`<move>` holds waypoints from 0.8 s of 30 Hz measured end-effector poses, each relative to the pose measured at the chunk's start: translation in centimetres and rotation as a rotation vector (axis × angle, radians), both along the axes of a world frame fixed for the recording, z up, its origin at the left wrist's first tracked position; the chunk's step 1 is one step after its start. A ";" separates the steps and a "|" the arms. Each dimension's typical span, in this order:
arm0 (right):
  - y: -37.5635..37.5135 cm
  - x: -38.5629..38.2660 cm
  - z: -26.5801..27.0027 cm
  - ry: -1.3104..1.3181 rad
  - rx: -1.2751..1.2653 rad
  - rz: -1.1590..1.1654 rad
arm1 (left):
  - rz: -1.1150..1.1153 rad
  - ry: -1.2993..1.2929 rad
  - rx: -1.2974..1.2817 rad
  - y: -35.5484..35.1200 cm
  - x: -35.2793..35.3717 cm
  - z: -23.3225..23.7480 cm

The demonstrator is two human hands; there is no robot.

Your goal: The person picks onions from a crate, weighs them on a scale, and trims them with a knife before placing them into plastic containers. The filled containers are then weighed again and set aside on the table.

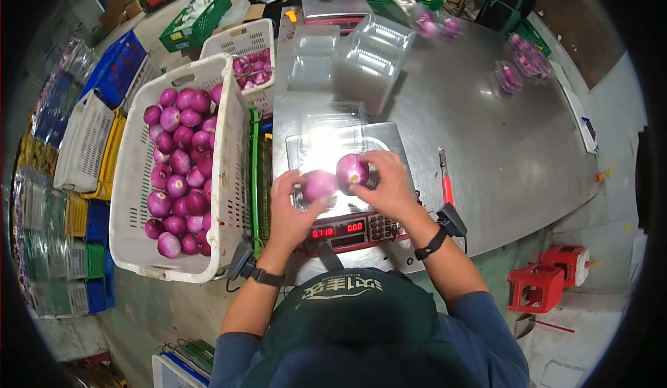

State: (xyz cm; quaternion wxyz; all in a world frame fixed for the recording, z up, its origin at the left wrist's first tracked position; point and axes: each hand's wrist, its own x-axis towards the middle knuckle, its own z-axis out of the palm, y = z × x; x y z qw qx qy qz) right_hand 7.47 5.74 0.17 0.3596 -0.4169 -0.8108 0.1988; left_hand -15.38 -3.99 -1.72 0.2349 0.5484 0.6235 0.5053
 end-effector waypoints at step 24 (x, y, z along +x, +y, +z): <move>11.2 -1.7 -1.0 0.318 -0.853 -0.204 | 0.432 -0.271 -0.942 -25.2 -2.5 -6.2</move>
